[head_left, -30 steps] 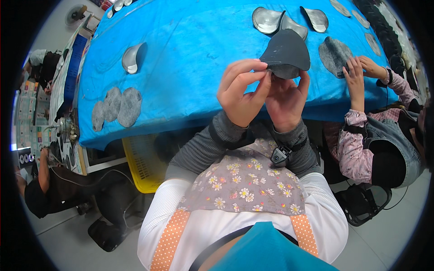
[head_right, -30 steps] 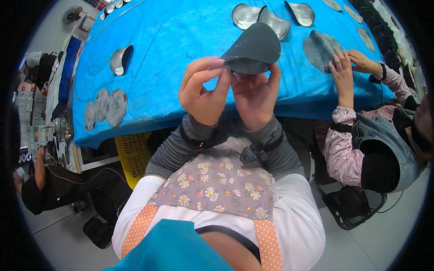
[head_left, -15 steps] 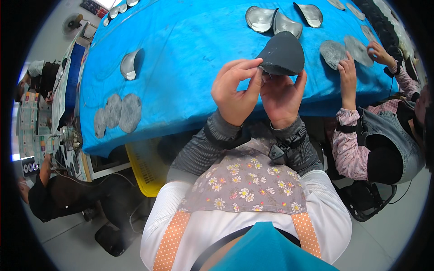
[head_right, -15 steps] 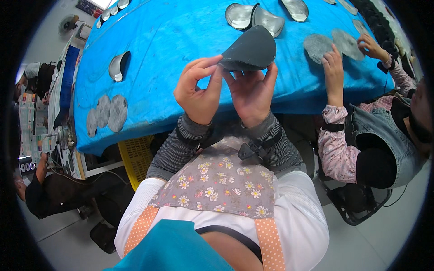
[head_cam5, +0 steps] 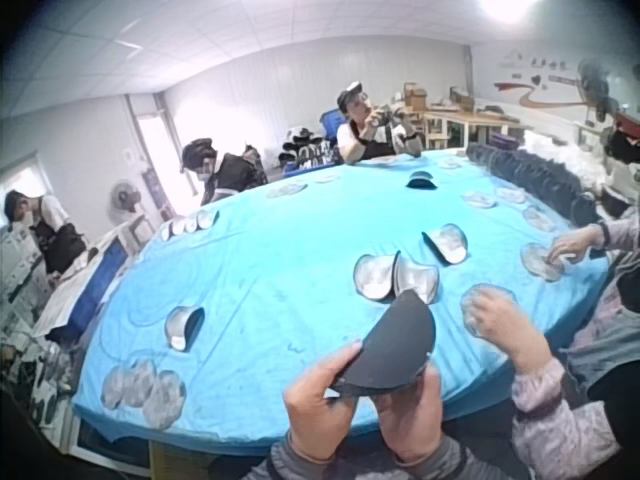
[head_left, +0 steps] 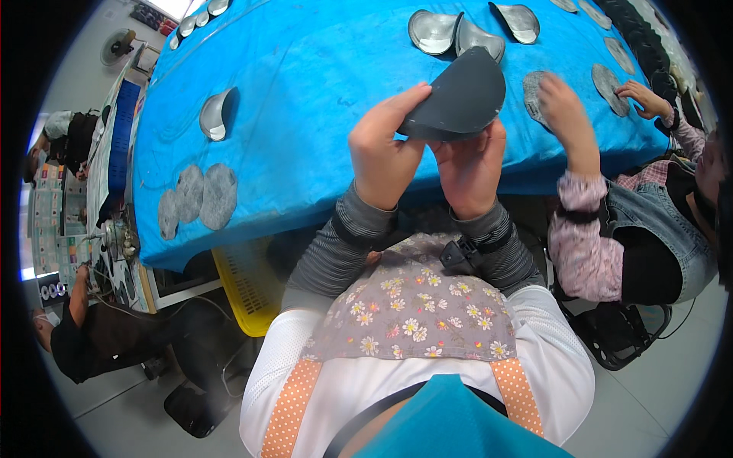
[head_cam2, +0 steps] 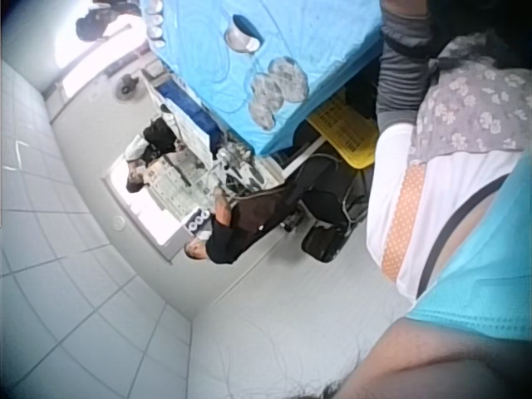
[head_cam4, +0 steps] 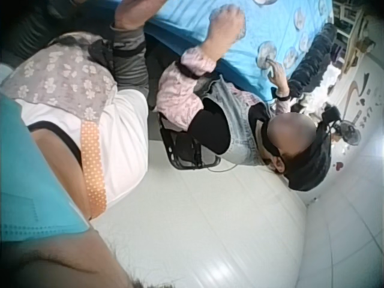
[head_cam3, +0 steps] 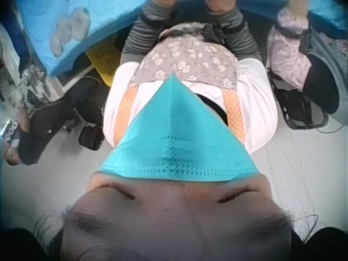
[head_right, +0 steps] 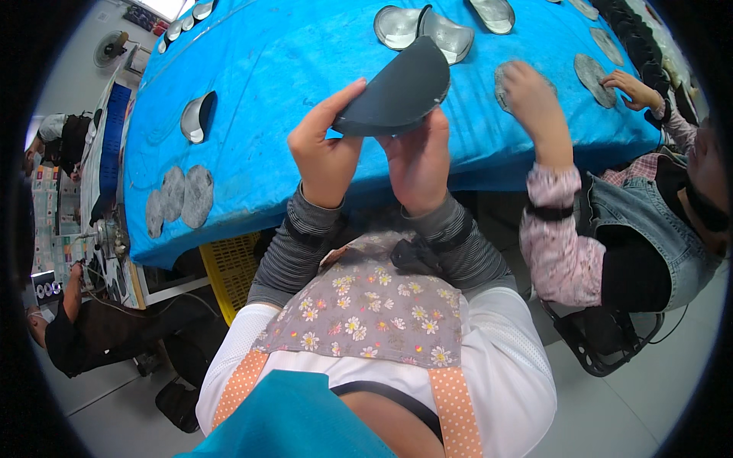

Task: The worker is inspecting and organizing grey and black fabric shoe components at a large circular table with other workers.

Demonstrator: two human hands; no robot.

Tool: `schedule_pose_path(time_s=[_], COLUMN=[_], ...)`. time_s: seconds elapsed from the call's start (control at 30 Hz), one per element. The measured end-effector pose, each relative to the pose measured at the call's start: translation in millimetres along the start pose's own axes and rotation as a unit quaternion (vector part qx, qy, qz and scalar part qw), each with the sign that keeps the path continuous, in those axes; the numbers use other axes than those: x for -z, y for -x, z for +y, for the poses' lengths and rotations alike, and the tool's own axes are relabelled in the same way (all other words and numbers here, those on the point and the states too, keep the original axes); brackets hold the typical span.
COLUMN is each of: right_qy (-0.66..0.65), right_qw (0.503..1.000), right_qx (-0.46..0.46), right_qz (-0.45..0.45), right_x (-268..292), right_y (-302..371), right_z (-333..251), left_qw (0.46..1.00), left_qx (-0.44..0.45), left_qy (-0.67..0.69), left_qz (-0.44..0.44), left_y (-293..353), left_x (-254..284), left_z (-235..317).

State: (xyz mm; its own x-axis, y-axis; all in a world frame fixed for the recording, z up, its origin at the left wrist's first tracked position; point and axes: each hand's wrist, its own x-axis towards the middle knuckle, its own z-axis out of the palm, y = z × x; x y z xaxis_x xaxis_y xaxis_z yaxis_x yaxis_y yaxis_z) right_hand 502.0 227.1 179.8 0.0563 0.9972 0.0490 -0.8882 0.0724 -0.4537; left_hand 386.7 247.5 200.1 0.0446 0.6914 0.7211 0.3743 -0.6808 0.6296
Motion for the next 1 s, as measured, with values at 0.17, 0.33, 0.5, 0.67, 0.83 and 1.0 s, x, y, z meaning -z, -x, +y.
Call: schedule_pose_path(time_s=[0.17,0.33,0.5,0.67,0.83,1.0], right_qy=[0.104,0.344,0.600,0.577,0.464,0.468], right_qw=[0.993,0.926,0.800,0.812,0.860,0.856], right_qx=[-0.040,-0.093,-0.006,0.081,-0.057,-0.076], right_qz=[0.028,-0.128,-0.018,-0.042,-0.206,-0.205], right_x=[1.2,18.8,33.4,36.4,41.0,49.3], right_y=[9.1,10.1,0.8,-15.4,-19.3,-13.1], right_z=[5.3,-11.0,-36.8,-41.3,-43.2,-47.4], left_qw=[0.996,0.991,0.963,0.949,0.893,0.846], left_qx=[0.052,0.085,0.176,0.248,0.343,0.385], left_qy=[-0.024,0.019,0.138,0.193,0.276,0.332], left_qz=[0.072,0.098,0.153,0.017,-0.092,-0.160], left_y=[5.3,12.9,17.9,25.6,41.1,37.5], left_x=[16.9,28.4,48.5,66.7,55.2,69.7], left_z=[-7.8,-21.9,-36.4,-35.2,-27.4,-28.0])
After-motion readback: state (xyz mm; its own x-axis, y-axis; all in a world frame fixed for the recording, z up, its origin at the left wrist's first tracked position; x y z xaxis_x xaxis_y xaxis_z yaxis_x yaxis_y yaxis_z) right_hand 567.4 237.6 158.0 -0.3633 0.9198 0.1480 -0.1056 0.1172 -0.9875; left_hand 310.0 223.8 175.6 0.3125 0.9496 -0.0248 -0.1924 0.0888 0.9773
